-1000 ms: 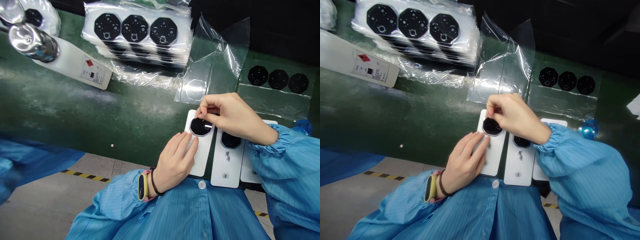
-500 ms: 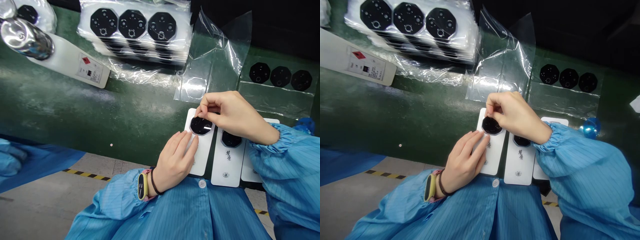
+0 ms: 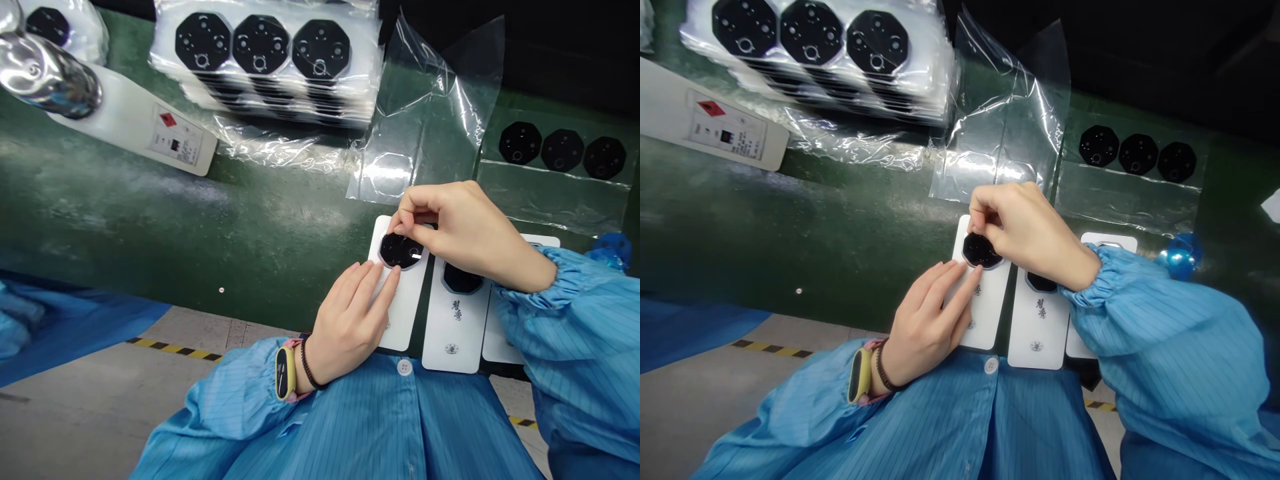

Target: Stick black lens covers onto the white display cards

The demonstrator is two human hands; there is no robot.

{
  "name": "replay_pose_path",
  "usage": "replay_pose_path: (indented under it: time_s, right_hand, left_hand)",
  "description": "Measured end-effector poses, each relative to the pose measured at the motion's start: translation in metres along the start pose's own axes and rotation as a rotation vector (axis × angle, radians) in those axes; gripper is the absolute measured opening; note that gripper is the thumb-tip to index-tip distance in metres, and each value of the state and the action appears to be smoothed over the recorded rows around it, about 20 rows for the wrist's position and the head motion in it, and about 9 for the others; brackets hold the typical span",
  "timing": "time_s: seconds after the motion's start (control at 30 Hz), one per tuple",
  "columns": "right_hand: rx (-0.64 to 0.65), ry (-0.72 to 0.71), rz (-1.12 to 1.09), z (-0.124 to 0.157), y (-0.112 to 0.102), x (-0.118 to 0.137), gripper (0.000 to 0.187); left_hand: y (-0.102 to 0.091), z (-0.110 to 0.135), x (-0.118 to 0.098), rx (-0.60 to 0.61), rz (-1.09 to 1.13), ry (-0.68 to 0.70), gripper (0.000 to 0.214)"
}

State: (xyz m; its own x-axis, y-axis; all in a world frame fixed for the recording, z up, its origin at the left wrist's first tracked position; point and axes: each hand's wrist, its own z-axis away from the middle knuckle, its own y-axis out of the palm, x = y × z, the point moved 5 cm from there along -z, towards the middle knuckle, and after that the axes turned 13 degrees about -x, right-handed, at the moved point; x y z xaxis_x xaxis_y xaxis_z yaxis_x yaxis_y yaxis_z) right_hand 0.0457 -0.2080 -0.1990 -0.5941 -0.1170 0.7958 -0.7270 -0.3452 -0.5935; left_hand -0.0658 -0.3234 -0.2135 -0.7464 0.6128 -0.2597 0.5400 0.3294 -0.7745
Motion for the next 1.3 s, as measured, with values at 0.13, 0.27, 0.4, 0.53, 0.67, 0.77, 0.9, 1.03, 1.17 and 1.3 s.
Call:
replay_pose_path:
  time_s: [0.13, 0.27, 0.4, 0.53, 0.67, 0.77, 0.9, 1.03, 1.17, 1.3]
  right_hand:
    - [-0.055, -0.049, 0.093, 0.002, -0.002, 0.003, 0.027]
    - [-0.179, -0.110, 0.127, 0.008, -0.007, 0.007, 0.022]
    - [-0.215, -0.153, 0.236, 0.013, -0.004, 0.009, 0.020]
    - [-0.242, -0.155, 0.304, 0.016, -0.003, 0.008, 0.013]
    - [-0.252, -0.153, 0.288, 0.020, -0.005, 0.010, 0.016]
    - [-0.249, -0.156, 0.272, 0.023, -0.007, 0.011, 0.019]
    - [-0.247, -0.181, 0.267, 0.027, -0.008, 0.009, 0.018]
    - [-0.257, -0.212, 0.313, 0.031, -0.009, 0.007, 0.018]
    - [-0.269, -0.240, 0.381, 0.033, -0.008, 0.007, 0.019]
    - [-0.293, -0.256, 0.443, 0.034, -0.005, 0.008, 0.022]
  left_hand:
    - [0.000, -0.001, -0.001, -0.002, -0.018, 0.000, 0.032]
    - [0.000, -0.001, -0.001, -0.002, -0.035, 0.013, 0.033]
    - [0.001, -0.001, -0.002, -0.001, -0.052, 0.019, 0.033]
    - [0.001, -0.001, -0.002, -0.007, -0.053, 0.014, 0.033]
    - [0.002, 0.000, -0.001, -0.004, -0.040, 0.014, 0.032]
    - [0.002, 0.002, -0.001, -0.003, -0.034, 0.011, 0.031]
    - [0.001, 0.003, -0.002, -0.020, -0.015, 0.012, 0.028]
    - [0.002, 0.002, -0.001, -0.013, -0.001, 0.009, 0.024]
    - [0.003, 0.002, 0.000, -0.001, 0.001, -0.007, 0.023]
    - [0.004, 0.002, 0.001, -0.008, 0.010, -0.025, 0.022]
